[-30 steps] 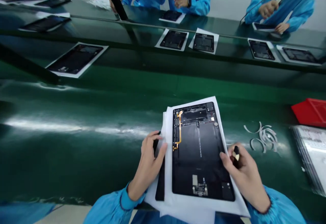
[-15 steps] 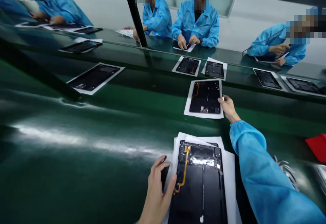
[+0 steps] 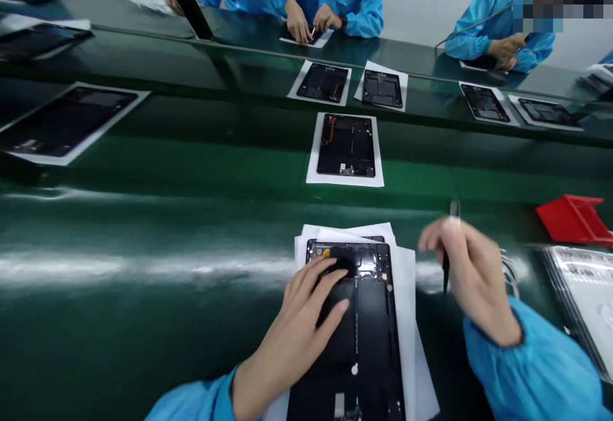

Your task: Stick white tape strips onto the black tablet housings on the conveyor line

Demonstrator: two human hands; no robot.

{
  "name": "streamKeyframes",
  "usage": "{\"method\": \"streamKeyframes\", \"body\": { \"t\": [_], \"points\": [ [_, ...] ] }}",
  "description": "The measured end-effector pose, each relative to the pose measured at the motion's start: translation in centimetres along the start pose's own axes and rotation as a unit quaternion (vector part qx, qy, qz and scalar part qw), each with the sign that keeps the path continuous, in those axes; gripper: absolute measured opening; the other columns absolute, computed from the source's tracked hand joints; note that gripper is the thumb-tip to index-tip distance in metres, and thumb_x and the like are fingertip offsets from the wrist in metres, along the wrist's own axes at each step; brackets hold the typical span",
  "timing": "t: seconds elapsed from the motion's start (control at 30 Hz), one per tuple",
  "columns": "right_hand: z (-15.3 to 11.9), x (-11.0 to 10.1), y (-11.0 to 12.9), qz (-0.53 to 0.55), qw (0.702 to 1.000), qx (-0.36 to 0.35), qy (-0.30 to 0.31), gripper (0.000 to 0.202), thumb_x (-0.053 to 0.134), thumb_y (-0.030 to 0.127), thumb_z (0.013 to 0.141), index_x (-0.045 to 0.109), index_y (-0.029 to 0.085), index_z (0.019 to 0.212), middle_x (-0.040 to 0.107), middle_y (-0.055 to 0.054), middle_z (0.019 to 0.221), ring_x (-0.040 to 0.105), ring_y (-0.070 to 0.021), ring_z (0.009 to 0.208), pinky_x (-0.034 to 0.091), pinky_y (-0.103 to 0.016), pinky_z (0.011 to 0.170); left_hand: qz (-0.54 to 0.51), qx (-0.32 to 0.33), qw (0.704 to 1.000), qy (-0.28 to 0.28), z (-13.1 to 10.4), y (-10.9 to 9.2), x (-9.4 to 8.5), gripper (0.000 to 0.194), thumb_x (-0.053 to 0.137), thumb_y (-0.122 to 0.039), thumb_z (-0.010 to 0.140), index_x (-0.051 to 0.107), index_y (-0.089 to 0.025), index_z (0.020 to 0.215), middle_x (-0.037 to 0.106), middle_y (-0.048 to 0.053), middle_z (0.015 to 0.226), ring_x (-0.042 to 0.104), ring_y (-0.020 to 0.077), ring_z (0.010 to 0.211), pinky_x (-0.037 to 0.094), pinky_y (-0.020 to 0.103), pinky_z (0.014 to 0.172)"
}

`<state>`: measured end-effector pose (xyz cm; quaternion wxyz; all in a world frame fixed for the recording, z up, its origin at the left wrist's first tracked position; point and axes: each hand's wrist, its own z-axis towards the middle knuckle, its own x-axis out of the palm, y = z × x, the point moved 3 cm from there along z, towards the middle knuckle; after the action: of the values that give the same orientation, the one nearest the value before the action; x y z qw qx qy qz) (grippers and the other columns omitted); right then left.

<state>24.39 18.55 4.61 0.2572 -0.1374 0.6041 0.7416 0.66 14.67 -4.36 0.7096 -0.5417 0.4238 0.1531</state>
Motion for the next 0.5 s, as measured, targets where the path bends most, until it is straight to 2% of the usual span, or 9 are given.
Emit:
{"method": "streamKeyframes", "body": {
  "t": [0.1,0.17,0.27,0.37,0.5],
  "points": [
    [-5.5,0.6,-1.9,0.038,0.998,0.05,0.007,0.043,0.042,0.043,0.1,0.054,0.021,0.064,0.052,0.002,0.055,0.048,-0.0111,0.048,0.04,-0.024,0.045,0.033,0.081,0.996,0.031,3.1,-2.3,0.4,0.037,0.051,-0.031,0.097,0.052,-0.028,0.134,0.046,0.007,0.143,0.036,0.0296,0.137,0.037,0.053,0.11],
    [-7.4,1.6,-4.0,0.126,0.987,0.097,0.003,0.036,0.045,0.04,0.099,0.056,0.021,0.071,0.057,0.002,0.059,0.051,-0.0104,0.044,0.043,-0.023,0.042,0.047,0.107,0.993,0.031,4.6,-3.2,1.1,0.034,0.055,-0.031,0.096,0.058,-0.026,0.129,0.05,0.008,0.14,0.04,0.0291,0.134,0.038,0.052,0.109],
    [-8.4,3.1,-6.3,0.229,0.964,0.132,-0.025,0.015,0.062,0.035,0.091,0.06,0.021,0.086,0.065,0.0,0.073,0.063,-0.0126,0.053,0.054,-0.025,0.051,0.041,0.1,0.994,0.006,5.9,-3.4,2.2,0.022,0.06,-0.029,0.093,0.068,-0.024,0.114,0.056,0.007,0.133,0.046,0.028,0.128,0.04,0.05,0.105],
    [-8.3,3.9,-7.1,0.25,0.959,0.129,-0.041,0.015,0.073,0.031,0.082,0.063,0.022,0.089,0.066,0.0,0.078,0.068,-0.0149,0.062,0.06,-0.027,0.061,0.001,0.077,0.997,-0.007,6.2,-2.8,2.9,0.01,0.063,-0.027,0.091,0.073,-0.025,0.094,0.061,0.005,0.125,0.05,0.0272,0.124,0.041,0.05,0.103],
    [-8.2,4.3,-7.6,0.231,0.964,0.126,-0.026,0.014,0.071,0.034,0.083,0.066,0.021,0.082,0.067,-0.002,0.075,0.068,-0.0171,0.064,0.06,-0.029,0.061,-0.034,0.079,0.996,-0.007,6.1,-2.6,3.0,0.009,0.063,-0.023,0.09,0.07,-0.024,0.085,0.06,0.005,0.125,0.049,0.027,0.125,0.039,0.05,0.104]
  ]
}}
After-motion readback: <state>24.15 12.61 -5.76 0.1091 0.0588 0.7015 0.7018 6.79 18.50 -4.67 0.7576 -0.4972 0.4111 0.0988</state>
